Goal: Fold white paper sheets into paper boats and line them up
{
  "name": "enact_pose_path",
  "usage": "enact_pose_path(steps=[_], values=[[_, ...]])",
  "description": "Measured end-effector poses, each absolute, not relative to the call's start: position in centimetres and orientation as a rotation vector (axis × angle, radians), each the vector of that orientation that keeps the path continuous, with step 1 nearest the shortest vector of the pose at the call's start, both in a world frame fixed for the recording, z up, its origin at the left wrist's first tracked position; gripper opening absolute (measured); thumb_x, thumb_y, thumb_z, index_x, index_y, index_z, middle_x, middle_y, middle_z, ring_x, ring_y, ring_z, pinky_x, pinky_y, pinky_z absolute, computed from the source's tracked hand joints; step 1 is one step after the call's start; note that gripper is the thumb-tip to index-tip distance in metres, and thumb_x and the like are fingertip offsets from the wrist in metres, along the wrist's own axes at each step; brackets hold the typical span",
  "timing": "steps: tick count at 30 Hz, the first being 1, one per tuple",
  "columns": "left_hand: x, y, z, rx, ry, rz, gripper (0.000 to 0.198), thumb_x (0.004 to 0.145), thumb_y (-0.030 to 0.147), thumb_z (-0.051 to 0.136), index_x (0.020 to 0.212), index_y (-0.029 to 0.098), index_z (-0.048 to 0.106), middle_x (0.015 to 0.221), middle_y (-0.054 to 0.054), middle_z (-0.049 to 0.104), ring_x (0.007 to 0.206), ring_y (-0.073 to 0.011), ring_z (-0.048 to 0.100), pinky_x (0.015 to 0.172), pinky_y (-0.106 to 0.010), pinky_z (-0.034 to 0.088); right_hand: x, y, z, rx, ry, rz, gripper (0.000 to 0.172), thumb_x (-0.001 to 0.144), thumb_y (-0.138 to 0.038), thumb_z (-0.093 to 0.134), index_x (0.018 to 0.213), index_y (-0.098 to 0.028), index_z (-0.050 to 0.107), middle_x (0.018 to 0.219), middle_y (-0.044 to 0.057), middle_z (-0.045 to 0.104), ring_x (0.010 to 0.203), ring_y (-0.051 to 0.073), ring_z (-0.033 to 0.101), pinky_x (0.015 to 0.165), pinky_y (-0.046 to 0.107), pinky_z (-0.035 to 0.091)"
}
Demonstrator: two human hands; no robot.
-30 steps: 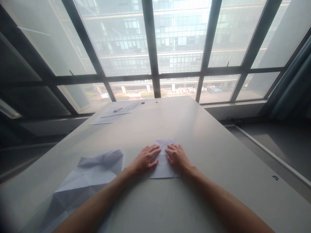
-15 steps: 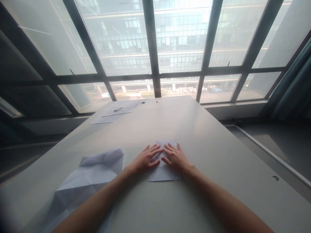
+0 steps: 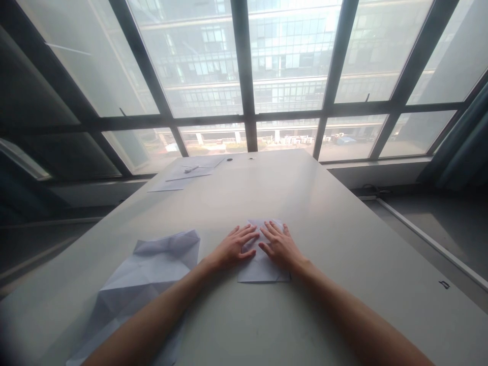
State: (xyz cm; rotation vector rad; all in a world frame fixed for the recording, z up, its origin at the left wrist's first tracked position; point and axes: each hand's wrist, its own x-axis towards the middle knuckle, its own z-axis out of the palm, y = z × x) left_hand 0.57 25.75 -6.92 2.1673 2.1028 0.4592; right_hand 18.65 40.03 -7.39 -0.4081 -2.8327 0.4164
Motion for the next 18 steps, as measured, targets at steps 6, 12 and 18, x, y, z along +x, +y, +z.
enact_pose_path(steps=[6,12,18], values=[[0.4,25.88,-7.19,2.155,2.116,0.414,0.072,0.092,0.048,0.056,0.155,0.027,0.028,0.158,-0.006,0.033,0.148,-0.0264,0.024,0.121,-0.047,0.017,18.57,40.2,-8.04,-0.366,-2.873,0.4,0.059,0.1,-0.047,0.041,0.152,-0.019,0.035,0.158,0.012,0.031,0.148,0.026,0.022,0.119,0.054,0.013],[0.44,25.87,-6.98,2.16,2.117,0.387,0.068,0.093,0.05,0.053,0.154,0.028,0.031,0.16,-0.005,0.029,0.149,-0.0284,0.021,0.121,-0.049,0.018,18.41,40.24,-8.2,-0.446,-2.83,0.39,0.059,0.1,-0.049,0.038,0.151,-0.018,0.036,0.158,0.011,0.031,0.148,0.025,0.023,0.12,0.051,0.013],[0.49,25.77,-6.93,2.162,2.128,0.388,0.066,0.094,0.052,0.052,0.152,0.028,0.035,0.159,-0.004,0.031,0.148,-0.0271,0.023,0.121,-0.048,0.018,18.54,40.63,-8.34,-0.582,-2.718,0.397,0.058,0.102,-0.046,0.032,0.152,-0.017,0.034,0.158,0.011,0.031,0.148,0.023,0.023,0.12,0.049,0.016]])
